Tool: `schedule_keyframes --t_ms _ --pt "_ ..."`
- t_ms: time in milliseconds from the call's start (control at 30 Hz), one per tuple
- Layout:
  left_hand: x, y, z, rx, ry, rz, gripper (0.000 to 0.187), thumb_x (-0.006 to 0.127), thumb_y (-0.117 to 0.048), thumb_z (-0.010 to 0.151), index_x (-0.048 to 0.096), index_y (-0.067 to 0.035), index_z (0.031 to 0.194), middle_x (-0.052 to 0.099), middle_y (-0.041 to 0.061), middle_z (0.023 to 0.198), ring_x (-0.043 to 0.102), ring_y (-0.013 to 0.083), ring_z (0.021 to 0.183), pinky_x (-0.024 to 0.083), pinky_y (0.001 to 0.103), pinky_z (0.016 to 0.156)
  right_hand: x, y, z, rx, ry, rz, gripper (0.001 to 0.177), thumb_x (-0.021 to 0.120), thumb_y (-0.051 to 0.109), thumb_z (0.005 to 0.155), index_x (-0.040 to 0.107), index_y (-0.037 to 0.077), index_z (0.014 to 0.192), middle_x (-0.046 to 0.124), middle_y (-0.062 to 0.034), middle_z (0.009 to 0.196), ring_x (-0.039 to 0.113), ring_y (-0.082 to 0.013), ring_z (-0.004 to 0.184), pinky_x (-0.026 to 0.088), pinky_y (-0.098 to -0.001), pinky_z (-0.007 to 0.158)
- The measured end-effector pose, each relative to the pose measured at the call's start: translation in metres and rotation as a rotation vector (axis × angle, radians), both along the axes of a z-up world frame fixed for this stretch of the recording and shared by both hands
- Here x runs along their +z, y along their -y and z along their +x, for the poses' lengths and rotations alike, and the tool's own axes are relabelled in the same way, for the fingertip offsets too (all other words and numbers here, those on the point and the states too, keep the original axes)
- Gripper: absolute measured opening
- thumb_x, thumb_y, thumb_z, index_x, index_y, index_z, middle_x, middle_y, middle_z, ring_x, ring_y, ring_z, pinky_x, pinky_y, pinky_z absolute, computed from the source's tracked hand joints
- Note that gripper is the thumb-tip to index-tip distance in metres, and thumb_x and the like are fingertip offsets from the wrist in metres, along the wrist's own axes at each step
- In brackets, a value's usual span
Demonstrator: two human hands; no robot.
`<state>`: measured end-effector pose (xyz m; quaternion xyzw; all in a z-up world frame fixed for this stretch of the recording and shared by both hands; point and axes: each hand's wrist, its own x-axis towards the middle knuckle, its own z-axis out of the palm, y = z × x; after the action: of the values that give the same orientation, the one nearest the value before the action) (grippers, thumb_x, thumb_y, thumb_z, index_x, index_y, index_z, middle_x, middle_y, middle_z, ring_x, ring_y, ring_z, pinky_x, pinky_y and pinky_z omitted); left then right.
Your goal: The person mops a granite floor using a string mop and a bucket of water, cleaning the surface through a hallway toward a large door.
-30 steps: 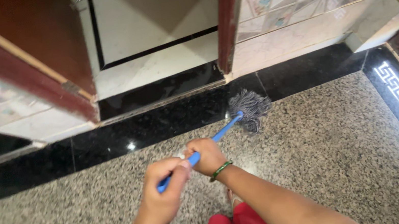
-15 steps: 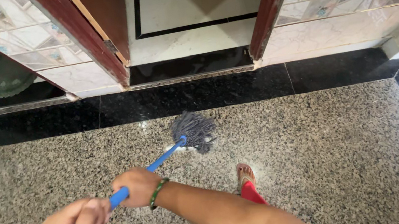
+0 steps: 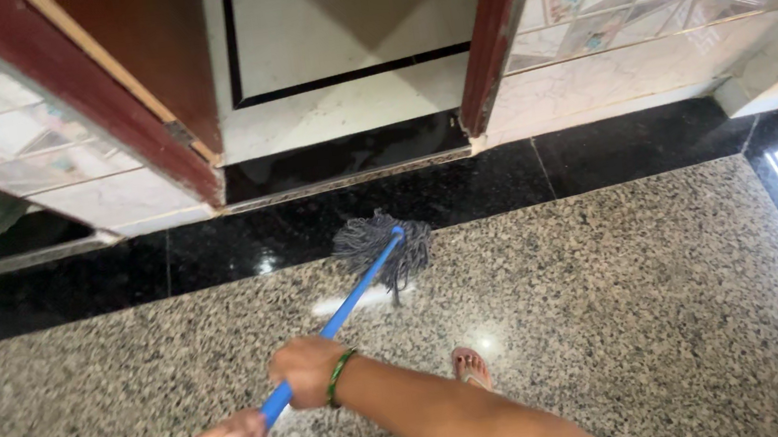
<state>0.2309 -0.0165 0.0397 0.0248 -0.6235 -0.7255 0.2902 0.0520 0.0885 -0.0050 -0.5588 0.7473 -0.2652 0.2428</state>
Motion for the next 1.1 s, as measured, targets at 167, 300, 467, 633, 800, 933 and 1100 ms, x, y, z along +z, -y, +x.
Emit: schedule_keyframes --t_ms 167,300,467,633,800,933,1100 --pt "0.049 -0.060 -0.116 -0.150 0.263 -0.003 0.031 0.056 -0.007 0.097 0.054 0.002 0.068 0.058 0.007 0.067 0.050 0.0128 0.062 0.042 0.027 0.059 -0.010 -0.069 -0.087 -0.281 -0.029 -0.112 0.024 0.074 0.028 0.073 0.064 0.009 0.063 0.067 -0.0187 0.072 0.068 -0.0432 0.073 0.055 -0.0522 0.066" --pt "0.039 -0.100 -0.193 -0.240 0.298 -0.010 0.020 0.059 -0.008 0.093 0.067 0.003 0.079 0.069 0.007 0.076 0.055 0.0100 0.063 0.045 0.025 0.057 -0.018 -0.128 -0.147 -0.517 0.019 -0.050 0.016 0.074 0.023 0.070 0.066 0.011 0.065 0.069 -0.0178 0.072 0.069 -0.0414 0.072 0.056 -0.0511 0.067" --pt "0.008 -0.158 -0.258 -0.416 0.186 -0.003 0.013 0.062 -0.007 0.097 0.069 0.001 0.089 0.071 0.005 0.081 0.059 0.0097 0.069 0.051 0.025 0.062 -0.039 -0.206 -0.201 -0.634 0.017 0.086 0.015 0.074 0.021 0.071 0.065 0.011 0.064 0.068 -0.0168 0.071 0.068 -0.0404 0.069 0.055 -0.0498 0.064" --pt "0.031 -0.178 -0.266 -0.409 0.276 -0.113 0.012 0.062 -0.006 0.094 0.070 0.002 0.094 0.071 0.006 0.083 0.065 0.0125 0.074 0.053 0.027 0.067 -0.039 -0.234 -0.206 -0.665 0.070 -0.198 0.022 0.074 0.017 0.066 0.056 0.009 0.058 0.064 -0.0129 0.063 0.066 -0.0368 0.063 0.051 -0.0459 0.057" --pt "0.061 -0.135 -0.261 -0.384 0.350 -0.132 0.020 0.061 -0.012 0.097 0.067 0.002 0.084 0.066 0.005 0.075 0.060 0.0111 0.067 0.048 0.027 0.062 -0.032 -0.187 -0.196 -0.696 0.027 -0.247 0.029 0.075 0.017 0.071 0.050 0.008 0.058 0.062 -0.0141 0.063 0.063 -0.0379 0.062 0.048 -0.0458 0.057" --pt "0.079 -0.089 -0.247 -0.330 0.417 -0.121 0.028 0.062 -0.016 0.098 0.066 0.002 0.077 0.061 0.002 0.067 0.054 0.0098 0.063 0.043 0.028 0.057 -0.023 -0.129 -0.185 -0.647 0.020 -0.349 0.033 0.074 0.018 0.076 0.048 0.007 0.060 0.061 -0.0142 0.064 0.062 -0.0381 0.063 0.047 -0.0465 0.056" --pt "0.092 -0.022 -0.210 -0.146 0.392 -0.189 0.022 0.065 -0.017 0.094 0.070 0.001 0.082 0.064 0.001 0.068 0.056 0.0084 0.062 0.045 0.027 0.056 -0.015 -0.047 -0.166 -0.507 0.053 -0.346 0.028 0.076 0.021 0.070 0.052 0.009 0.061 0.065 -0.0127 0.065 0.065 -0.0379 0.064 0.048 -0.0465 0.054"
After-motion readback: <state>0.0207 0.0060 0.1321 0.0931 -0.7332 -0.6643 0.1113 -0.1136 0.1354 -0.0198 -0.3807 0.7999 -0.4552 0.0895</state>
